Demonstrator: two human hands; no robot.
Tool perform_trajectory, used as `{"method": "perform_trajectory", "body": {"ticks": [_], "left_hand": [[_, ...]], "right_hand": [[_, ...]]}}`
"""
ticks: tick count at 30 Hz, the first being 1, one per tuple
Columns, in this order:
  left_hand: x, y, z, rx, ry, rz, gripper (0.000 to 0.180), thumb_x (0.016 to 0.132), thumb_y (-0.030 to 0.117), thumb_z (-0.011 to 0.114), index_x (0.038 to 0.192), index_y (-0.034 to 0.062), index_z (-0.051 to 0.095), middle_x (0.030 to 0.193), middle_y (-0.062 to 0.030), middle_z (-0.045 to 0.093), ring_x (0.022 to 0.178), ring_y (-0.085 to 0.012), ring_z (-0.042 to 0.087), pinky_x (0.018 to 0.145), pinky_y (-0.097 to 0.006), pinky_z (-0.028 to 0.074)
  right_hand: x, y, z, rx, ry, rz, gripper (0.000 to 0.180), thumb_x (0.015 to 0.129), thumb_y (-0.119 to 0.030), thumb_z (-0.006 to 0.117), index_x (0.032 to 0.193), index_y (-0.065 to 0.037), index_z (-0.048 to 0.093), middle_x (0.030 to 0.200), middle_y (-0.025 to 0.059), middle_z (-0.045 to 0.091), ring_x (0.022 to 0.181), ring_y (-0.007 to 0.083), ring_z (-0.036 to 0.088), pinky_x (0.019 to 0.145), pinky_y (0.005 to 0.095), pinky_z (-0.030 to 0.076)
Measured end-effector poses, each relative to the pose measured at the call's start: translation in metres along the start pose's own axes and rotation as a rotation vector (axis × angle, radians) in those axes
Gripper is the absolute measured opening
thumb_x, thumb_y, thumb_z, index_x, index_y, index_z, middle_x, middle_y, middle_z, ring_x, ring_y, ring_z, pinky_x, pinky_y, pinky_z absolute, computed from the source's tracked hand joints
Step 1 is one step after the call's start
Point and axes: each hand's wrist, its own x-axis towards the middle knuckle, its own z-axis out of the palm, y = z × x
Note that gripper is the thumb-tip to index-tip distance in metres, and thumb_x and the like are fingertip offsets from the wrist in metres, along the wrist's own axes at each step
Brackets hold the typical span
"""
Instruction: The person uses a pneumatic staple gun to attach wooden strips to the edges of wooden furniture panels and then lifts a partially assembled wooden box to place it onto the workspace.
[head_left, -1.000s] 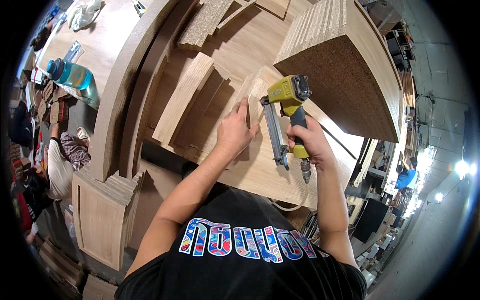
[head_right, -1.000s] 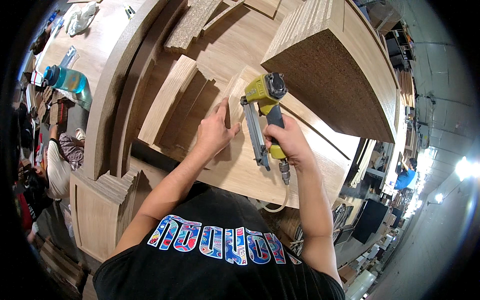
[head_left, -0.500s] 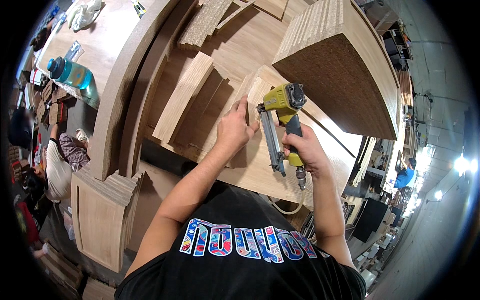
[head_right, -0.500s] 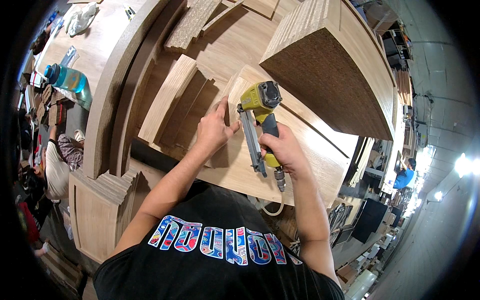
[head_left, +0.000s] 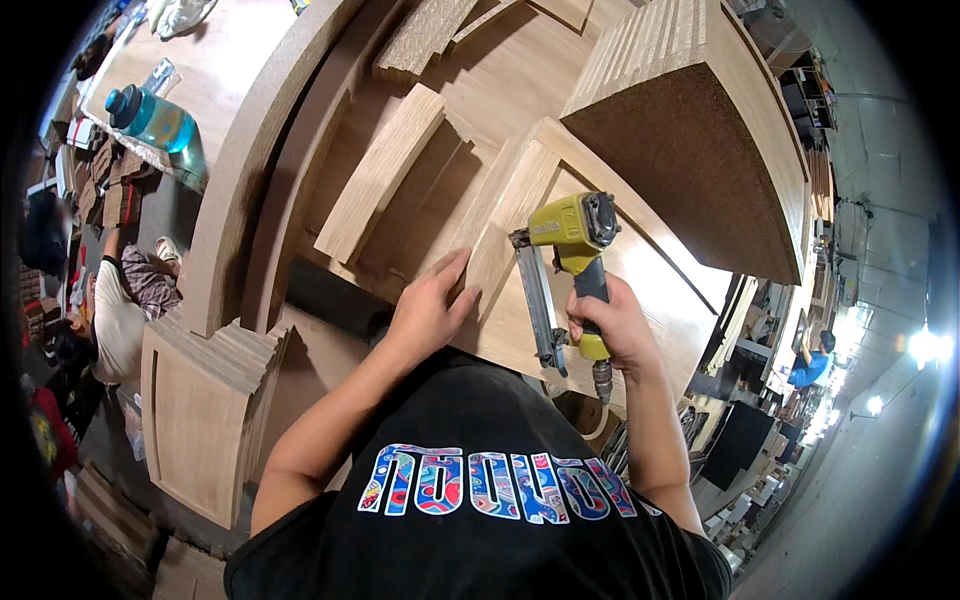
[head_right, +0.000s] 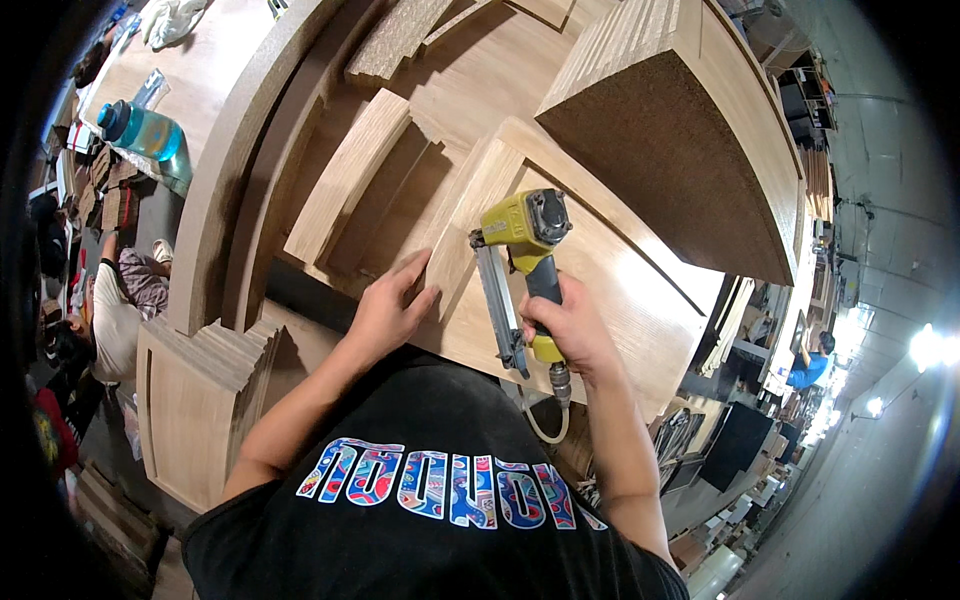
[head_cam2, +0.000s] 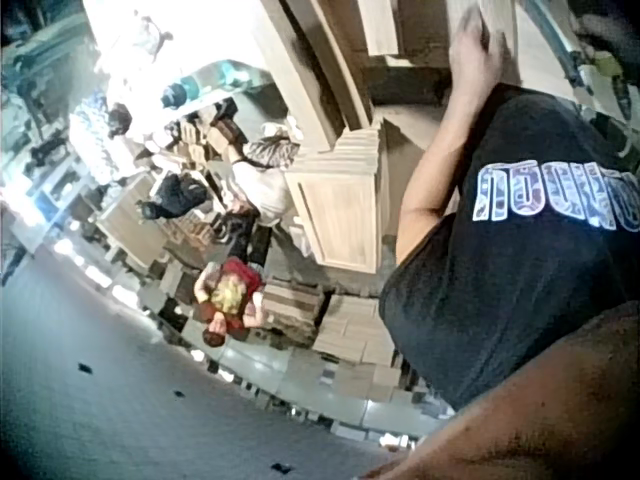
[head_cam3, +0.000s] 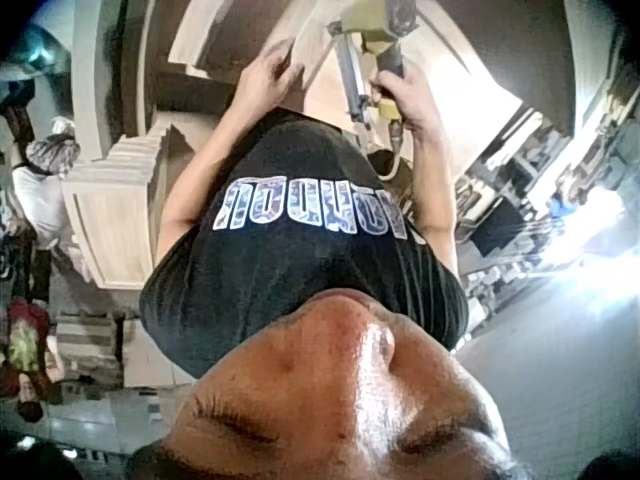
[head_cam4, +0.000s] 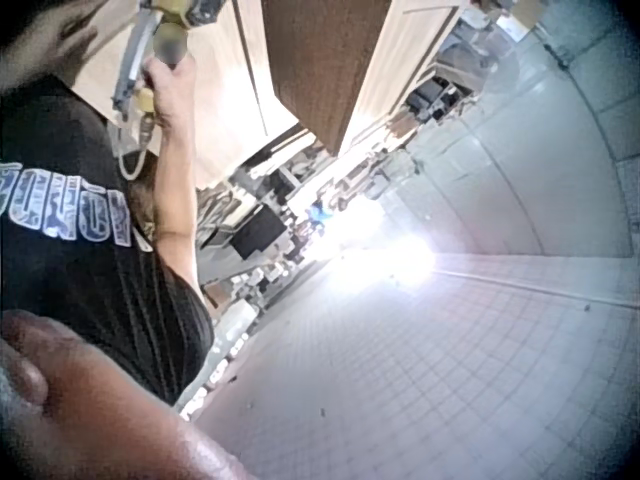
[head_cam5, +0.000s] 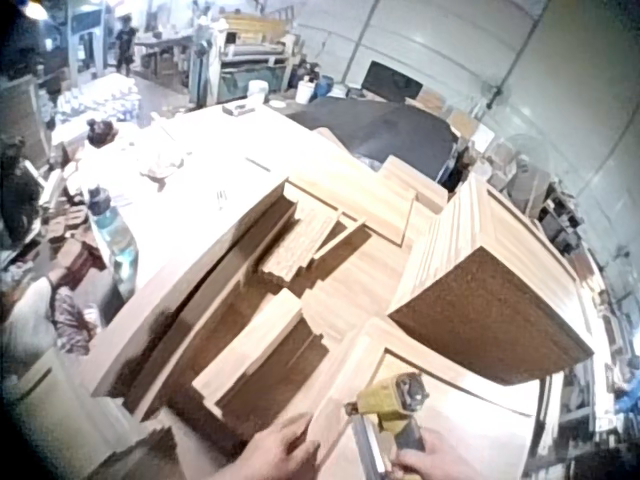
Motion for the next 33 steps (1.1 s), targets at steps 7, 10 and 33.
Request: {"method": "perform_trajectory", "body": {"ticks": [7, 10, 33], "left_hand": [[-0.035, -0.012, 0.002, 0.107, 0.024, 0.085, 0.081, 0.096, 0.03, 0.089, 0.165, 0.0029, 0.054, 0.159, -0.0243, 0.064, 0.143, -0.0424, 0.065, 0.119, -0.045, 0.053], [-0.041, -0.02, 0.023, 0.171, 0.127, 0.149, 0.099, 0.087, 0.034, 0.097, 0.168, 0.0042, 0.048, 0.162, -0.0236, 0.061, 0.145, -0.0421, 0.062, 0.122, -0.047, 0.051], [-0.057, -0.017, 0.061, 0.146, 0.451, 0.062, 0.087, 0.083, 0.031, 0.099, 0.156, 0.0058, 0.059, 0.15, -0.0187, 0.071, 0.132, -0.0341, 0.074, 0.111, -0.043, 0.06]], "right_hand": [[-0.008, 0.008, 0.009, -0.012, 0.015, 0.009, 0.017, 0.091, -0.01, 0.072, 0.102, 0.0, 0.064, 0.082, 0.0066, 0.066, 0.066, 0.0157, 0.066, 0.064, 0.0307, 0.055], [-0.006, 0.017, 0.006, 0.014, -0.003, -0.014, 0.017, 0.092, -0.01, 0.072, 0.102, 0.001, 0.064, 0.081, 0.0069, 0.066, 0.066, 0.016, 0.067, 0.064, 0.0303, 0.055], [-0.027, 0.034, -0.007, -0.05, -0.04, -0.066, 0.013, 0.092, -0.006, 0.071, 0.102, 0.0, 0.063, 0.083, 0.0069, 0.068, 0.068, 0.0159, 0.067, 0.066, 0.0313, 0.054]]}}
